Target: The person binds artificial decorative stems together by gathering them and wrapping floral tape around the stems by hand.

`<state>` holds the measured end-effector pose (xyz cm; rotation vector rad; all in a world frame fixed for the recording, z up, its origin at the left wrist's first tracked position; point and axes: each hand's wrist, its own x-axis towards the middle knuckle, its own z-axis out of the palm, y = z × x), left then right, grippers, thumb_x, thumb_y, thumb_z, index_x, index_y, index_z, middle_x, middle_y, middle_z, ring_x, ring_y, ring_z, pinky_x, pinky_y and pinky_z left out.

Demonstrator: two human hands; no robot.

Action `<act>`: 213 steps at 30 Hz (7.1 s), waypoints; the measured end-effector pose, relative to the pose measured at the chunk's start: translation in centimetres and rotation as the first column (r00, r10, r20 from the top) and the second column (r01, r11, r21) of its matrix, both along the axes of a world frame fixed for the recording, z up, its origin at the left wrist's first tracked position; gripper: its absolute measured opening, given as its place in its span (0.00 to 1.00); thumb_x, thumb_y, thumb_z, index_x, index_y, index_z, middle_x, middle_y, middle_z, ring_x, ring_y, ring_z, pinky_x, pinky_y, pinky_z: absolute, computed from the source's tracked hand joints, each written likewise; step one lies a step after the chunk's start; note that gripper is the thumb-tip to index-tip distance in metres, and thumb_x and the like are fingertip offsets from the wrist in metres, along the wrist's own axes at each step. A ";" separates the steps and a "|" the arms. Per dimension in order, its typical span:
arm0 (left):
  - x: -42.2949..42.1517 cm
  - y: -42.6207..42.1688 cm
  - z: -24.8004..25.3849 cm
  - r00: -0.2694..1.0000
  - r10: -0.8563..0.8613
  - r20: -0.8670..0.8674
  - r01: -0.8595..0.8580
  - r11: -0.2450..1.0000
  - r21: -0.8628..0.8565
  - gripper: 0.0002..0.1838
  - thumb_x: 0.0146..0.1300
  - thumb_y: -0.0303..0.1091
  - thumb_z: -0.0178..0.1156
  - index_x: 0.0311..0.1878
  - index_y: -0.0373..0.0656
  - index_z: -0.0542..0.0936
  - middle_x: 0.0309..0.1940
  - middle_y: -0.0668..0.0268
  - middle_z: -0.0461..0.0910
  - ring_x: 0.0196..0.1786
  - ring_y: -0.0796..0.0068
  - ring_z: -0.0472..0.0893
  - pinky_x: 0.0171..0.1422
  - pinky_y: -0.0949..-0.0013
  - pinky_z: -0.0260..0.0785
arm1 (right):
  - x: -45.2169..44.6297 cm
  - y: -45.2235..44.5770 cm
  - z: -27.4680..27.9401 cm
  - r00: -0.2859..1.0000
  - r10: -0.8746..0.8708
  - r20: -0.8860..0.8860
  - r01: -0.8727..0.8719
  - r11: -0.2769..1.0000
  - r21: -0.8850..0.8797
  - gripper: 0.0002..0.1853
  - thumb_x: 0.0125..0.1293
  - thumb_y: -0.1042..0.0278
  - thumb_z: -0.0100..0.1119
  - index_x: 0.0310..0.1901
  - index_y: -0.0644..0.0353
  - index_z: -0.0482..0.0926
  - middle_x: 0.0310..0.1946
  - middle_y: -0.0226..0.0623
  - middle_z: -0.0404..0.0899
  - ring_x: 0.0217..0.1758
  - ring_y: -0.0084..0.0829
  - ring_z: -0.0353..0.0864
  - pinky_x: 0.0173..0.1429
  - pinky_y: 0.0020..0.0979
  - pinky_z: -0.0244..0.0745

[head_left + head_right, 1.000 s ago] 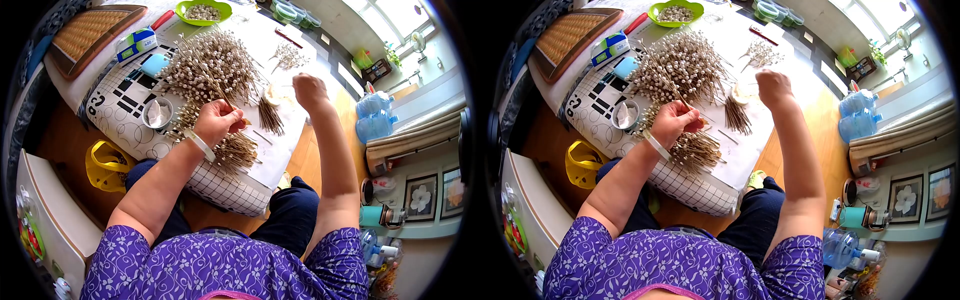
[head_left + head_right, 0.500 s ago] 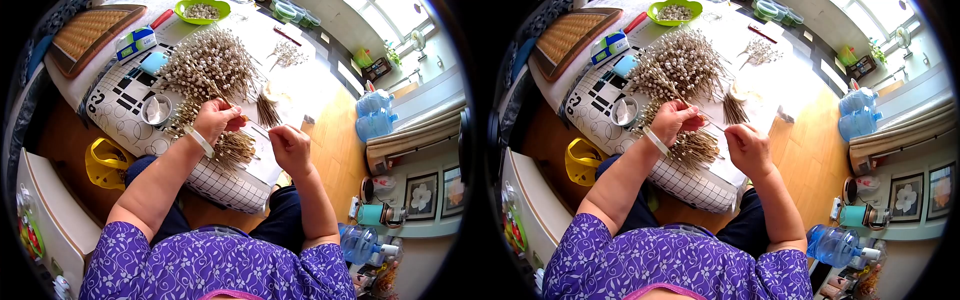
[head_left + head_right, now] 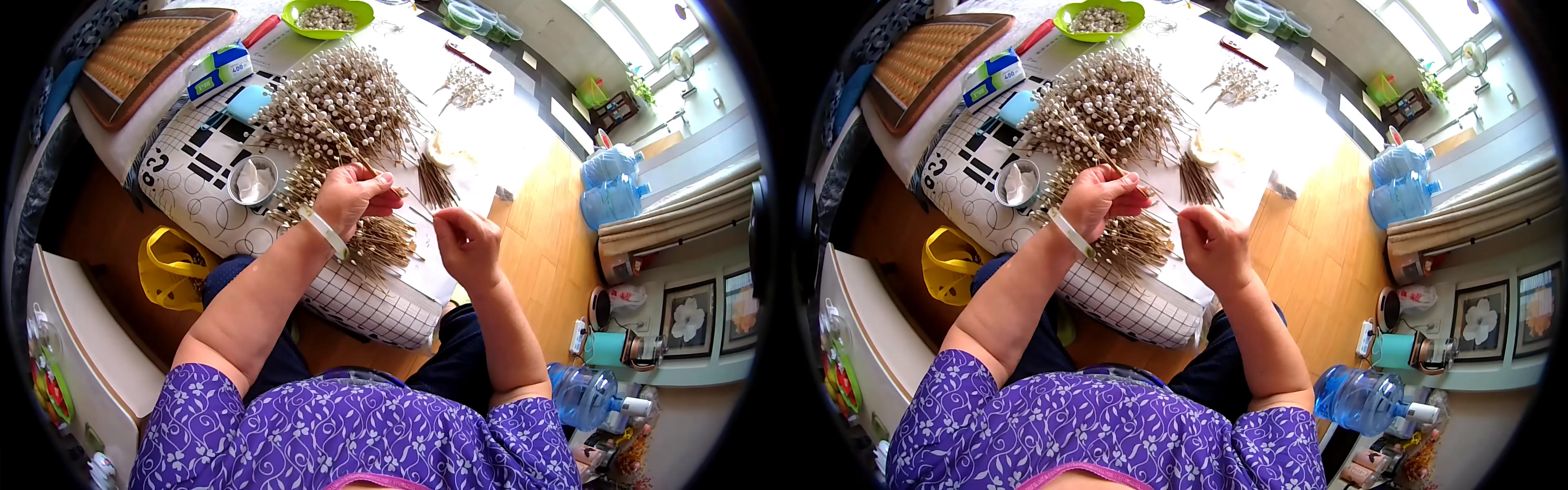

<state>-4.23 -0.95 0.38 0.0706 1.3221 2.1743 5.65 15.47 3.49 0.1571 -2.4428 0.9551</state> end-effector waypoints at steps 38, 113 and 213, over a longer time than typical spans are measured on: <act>0.6 -0.1 0.5 0.969 -0.076 -0.237 0.049 0.992 -0.115 0.11 0.58 0.31 0.59 0.25 0.39 0.70 0.19 0.63 0.77 0.21 0.78 0.78 0.25 0.77 0.73 | -9.8 12.7 -5.2 0.804 -0.508 0.308 0.416 0.852 0.318 0.16 0.64 0.57 0.45 0.28 0.59 0.78 0.27 0.45 0.78 0.34 0.47 0.76 0.42 0.39 0.70; 7.4 1.5 -1.3 0.352 -0.931 -0.096 0.918 0.363 -0.156 0.18 0.62 0.29 0.48 0.56 0.35 0.68 0.26 0.66 0.77 0.30 0.80 0.77 0.37 0.76 0.71 | -12.7 14.5 -0.1 0.962 -0.210 0.174 0.272 0.753 -0.599 0.13 0.64 0.64 0.48 0.42 0.66 0.76 0.32 0.36 0.78 0.26 0.18 0.70 0.31 0.19 0.67; 3.1 -0.1 -0.6 0.952 -0.153 -0.265 0.153 0.988 -0.021 0.09 0.62 0.32 0.55 0.37 0.34 0.77 0.25 0.65 0.79 0.26 0.80 0.78 0.33 0.78 0.73 | -2.7 -1.6 -2.1 0.928 0.372 -0.006 -0.172 0.416 -0.893 0.02 0.58 0.78 0.58 0.32 0.64 0.74 0.29 0.32 0.79 0.32 0.18 0.76 0.38 0.19 0.73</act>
